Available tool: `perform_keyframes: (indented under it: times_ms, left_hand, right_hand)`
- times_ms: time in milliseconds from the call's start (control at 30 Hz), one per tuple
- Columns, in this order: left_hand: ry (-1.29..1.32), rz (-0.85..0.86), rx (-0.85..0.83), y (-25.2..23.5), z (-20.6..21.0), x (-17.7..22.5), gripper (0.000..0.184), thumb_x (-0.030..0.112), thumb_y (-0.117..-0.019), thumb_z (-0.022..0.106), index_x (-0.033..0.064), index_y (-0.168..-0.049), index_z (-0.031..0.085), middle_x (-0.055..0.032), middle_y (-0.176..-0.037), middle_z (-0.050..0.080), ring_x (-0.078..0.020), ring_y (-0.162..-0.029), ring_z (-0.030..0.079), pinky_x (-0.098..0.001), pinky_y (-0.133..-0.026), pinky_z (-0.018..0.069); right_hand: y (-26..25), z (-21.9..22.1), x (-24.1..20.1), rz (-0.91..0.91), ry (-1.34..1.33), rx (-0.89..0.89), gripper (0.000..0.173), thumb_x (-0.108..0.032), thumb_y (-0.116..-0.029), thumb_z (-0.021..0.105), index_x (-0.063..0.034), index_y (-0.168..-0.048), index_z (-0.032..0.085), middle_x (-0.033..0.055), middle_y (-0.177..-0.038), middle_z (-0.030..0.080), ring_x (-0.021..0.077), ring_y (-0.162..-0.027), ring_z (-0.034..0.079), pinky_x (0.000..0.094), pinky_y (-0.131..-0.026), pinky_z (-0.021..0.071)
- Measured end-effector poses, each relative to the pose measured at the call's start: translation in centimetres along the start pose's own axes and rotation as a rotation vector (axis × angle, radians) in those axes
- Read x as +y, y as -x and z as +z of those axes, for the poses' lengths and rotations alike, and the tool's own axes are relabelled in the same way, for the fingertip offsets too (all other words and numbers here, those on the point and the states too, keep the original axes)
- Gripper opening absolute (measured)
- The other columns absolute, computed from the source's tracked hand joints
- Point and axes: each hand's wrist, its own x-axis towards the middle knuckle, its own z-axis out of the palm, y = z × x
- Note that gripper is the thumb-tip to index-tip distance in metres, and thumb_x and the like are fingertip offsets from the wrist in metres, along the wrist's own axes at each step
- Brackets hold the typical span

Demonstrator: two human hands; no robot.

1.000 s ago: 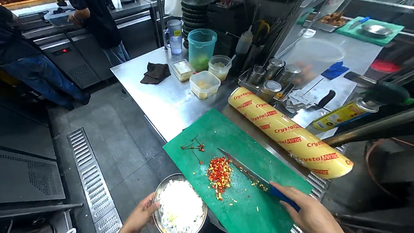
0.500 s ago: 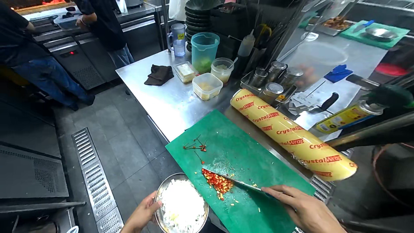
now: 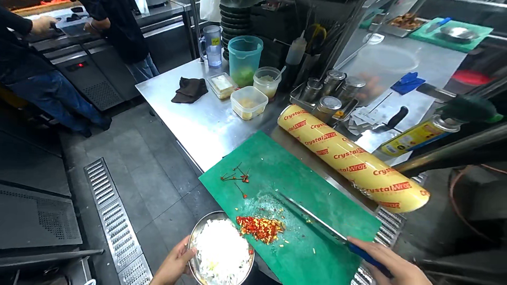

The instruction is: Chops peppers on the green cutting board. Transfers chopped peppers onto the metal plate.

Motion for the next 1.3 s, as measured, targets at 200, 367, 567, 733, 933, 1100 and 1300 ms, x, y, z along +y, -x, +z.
perform_keyframes:
  times_ms: [200,367,567,733,933,1100,1300]
  left_hand:
    - [0.046,0.012,0.028,0.7,0.9,-1.1,0.041,0.008,-0.1046,0.046,0.008,-0.146,0.042,-0.0127,-0.104,0.073,-0.0227,-0.082,0.074,-0.038,-0.065,0.0634]
    - [0.072,0.031,0.043,1.3,1.8,-2.3,0.04,0.009,-0.1046,0.046,0.0071,-0.144,0.042,-0.0148,-0.104,0.073,-0.0252,-0.082,0.075,-0.0407,-0.066,0.0639]
    - [0.111,0.042,0.067,1.8,2.6,-3.2,0.042,0.008,-0.1049,0.046,0.0067,-0.146,0.04,-0.0163,-0.106,0.072,-0.0264,-0.082,0.075,-0.041,-0.065,0.064]
    - [0.111,0.055,0.069,1.9,2.7,-2.9,0.04,0.006,-0.1049,0.044,0.0062,-0.144,0.042,-0.0155,-0.106,0.072,-0.0252,-0.08,0.075,-0.0394,-0.063,0.0633]
    - [0.124,0.053,0.056,1.8,2.5,-2.9,0.04,0.008,-0.1058,0.044,0.0076,-0.146,0.041,-0.0158,-0.107,0.072,-0.0263,-0.082,0.075,-0.0407,-0.063,0.0634]
    - [0.127,0.057,0.05,1.9,2.6,-2.6,0.04,0.007,-0.1055,0.044,0.008,-0.146,0.041,-0.0146,-0.105,0.073,-0.0247,-0.081,0.075,-0.0392,-0.062,0.0633]
    - [0.113,0.066,0.053,1.6,2.5,-2.9,0.043,0.009,-0.104,0.044,0.0069,-0.147,0.04,-0.0156,-0.105,0.072,-0.0259,-0.081,0.074,-0.041,-0.063,0.0629]
  right_hand:
    - [3.3,2.4,-1.2,0.254,-0.135,0.015,0.055,-0.008,-0.095,0.066,0.0002,-0.148,0.053,0.0256,-0.125,0.069,0.0375,-0.101,0.072,0.0544,-0.091,0.0588]
    - [3.5,5.7,-3.6,0.35,-0.391,0.082,0.058,-0.005,-0.0941,0.066,-0.0015,-0.15,0.05,0.0219,-0.126,0.068,0.0273,-0.086,0.075,0.0469,-0.078,0.0642]
    - [2.6,7.4,-5.7,0.21,-0.375,-0.007,0.056,-0.008,-0.0925,0.067,-0.0078,-0.147,0.057,0.0169,-0.124,0.071,0.0259,-0.095,0.074,0.045,-0.086,0.0622]
    - [1.6,8.2,-6.0,0.072,-0.341,-0.017,0.054,-0.008,-0.0904,0.068,-0.0087,-0.144,0.06,0.0146,-0.121,0.072,0.0246,-0.1,0.073,0.0434,-0.09,0.0608]
    - [0.7,7.4,-5.5,0.016,-0.304,-0.078,0.054,-0.008,-0.0899,0.069,-0.0098,-0.144,0.061,0.0154,-0.12,0.073,0.0262,-0.102,0.073,0.044,-0.092,0.0601]
    - [0.4,7.0,-5.6,-0.003,-0.314,-0.122,0.055,-0.007,-0.0904,0.069,-0.008,-0.144,0.06,0.0165,-0.123,0.072,0.0268,-0.105,0.072,0.0439,-0.094,0.0591]
    - [0.6,7.1,-5.9,-0.018,-0.319,-0.143,0.054,-0.008,-0.0913,0.068,-0.0082,-0.145,0.06,0.0171,-0.122,0.072,0.0281,-0.103,0.073,0.0457,-0.092,0.0598]
